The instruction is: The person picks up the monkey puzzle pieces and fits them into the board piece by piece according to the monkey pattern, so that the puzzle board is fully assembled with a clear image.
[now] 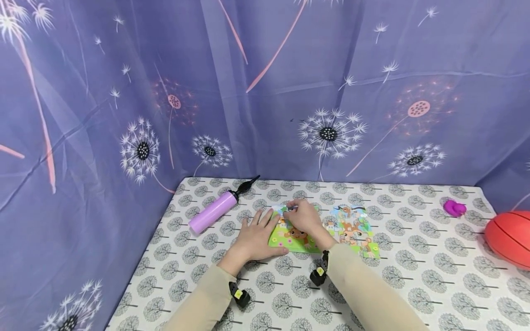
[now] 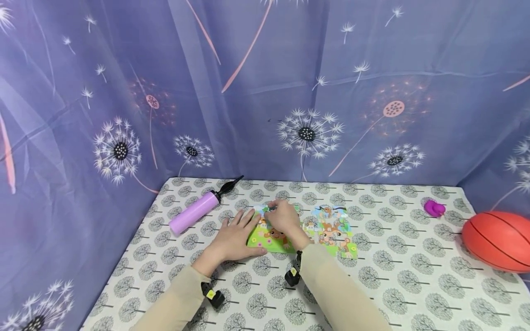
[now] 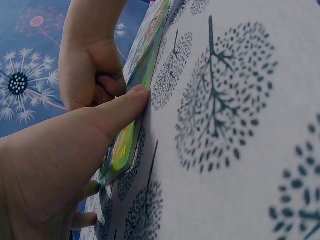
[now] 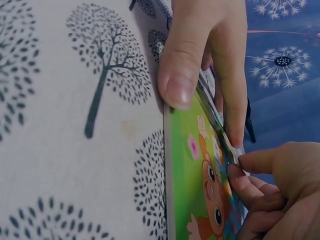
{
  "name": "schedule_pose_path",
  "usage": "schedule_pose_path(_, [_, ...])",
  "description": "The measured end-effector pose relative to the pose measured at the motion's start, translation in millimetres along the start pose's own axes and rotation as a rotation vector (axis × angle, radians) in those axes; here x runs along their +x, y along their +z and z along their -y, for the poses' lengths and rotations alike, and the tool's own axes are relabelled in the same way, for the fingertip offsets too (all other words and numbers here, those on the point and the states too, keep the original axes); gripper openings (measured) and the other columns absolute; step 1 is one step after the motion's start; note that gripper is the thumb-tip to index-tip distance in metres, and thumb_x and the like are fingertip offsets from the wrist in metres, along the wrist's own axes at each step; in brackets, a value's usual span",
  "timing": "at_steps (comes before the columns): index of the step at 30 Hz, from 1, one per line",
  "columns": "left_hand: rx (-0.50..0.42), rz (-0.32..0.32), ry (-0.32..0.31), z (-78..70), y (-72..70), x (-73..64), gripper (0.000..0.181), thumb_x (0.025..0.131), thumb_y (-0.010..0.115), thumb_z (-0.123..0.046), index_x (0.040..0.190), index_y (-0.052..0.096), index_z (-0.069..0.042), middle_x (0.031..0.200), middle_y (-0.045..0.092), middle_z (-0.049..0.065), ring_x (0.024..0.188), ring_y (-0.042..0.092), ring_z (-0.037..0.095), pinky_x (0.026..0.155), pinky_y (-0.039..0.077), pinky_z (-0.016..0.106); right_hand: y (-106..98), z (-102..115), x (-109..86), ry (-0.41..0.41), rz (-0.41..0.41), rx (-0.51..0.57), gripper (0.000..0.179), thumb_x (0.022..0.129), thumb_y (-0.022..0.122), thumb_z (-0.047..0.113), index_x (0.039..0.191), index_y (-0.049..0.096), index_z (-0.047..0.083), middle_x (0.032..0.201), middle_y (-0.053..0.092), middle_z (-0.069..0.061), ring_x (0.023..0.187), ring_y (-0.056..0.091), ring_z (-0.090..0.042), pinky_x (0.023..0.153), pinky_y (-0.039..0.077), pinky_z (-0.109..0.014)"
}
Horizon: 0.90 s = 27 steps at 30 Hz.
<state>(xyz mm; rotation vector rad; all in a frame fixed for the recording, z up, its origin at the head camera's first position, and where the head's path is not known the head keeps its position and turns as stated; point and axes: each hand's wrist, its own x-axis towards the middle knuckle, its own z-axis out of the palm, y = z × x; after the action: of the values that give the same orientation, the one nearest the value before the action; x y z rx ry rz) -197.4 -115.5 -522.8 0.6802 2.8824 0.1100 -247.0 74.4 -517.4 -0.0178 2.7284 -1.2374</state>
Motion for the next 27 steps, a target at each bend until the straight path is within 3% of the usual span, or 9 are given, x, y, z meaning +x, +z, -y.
schedule_pose_path(17, [0.011, 0.011, -0.006, 1.6, -1.4, -0.7, 0.109, 0.084, 0.045, -0.091, 0.168, 0.02, -0.026, 0.174, 0.011, 0.003, 0.157, 0.015, 0.038, 0.117, 0.023, 0.072, -12, -14, -6.6, -0.094, -0.022, -0.006, 0.031, 0.092, 0.076, 0.02, 0.12, 0.074, 0.006, 0.086, 0.071, 0.0, 0.066, 0.061, -0.015, 0.06, 0.051, -0.03])
schedule_pose_path(23, [-0.058, -0.02, 0.062, -1.9, -2.8, -0.7, 0.102, 0.087, 0.046, -0.087, 0.167, 0.025, -0.027, 0.174, 0.012, 0.004, 0.155, 0.017, 0.044, 0.113, 0.02, 0.078, -36, -38, -9.5, -0.116, -0.02, 0.037, 0.032, 0.094, 0.074, 0.018, 0.122, 0.072, 0.004, 0.086, 0.071, -0.002, 0.06, 0.057, -0.015, 0.05, 0.045, -0.028])
schedule_pose_path(27, [-0.055, -0.011, 0.078, -4.4, -4.1, -2.4, 0.097, 0.089, 0.045, -0.085, 0.166, 0.028, -0.028, 0.173, 0.014, 0.003, 0.155, 0.015, 0.044, 0.114, 0.017, 0.078, -61, -59, -12.9, -0.096, -0.054, 0.004, 0.034, 0.095, 0.073, 0.02, 0.125, 0.071, 0.005, 0.091, 0.072, -0.004, 0.06, 0.056, -0.015, 0.048, 0.044, -0.028])
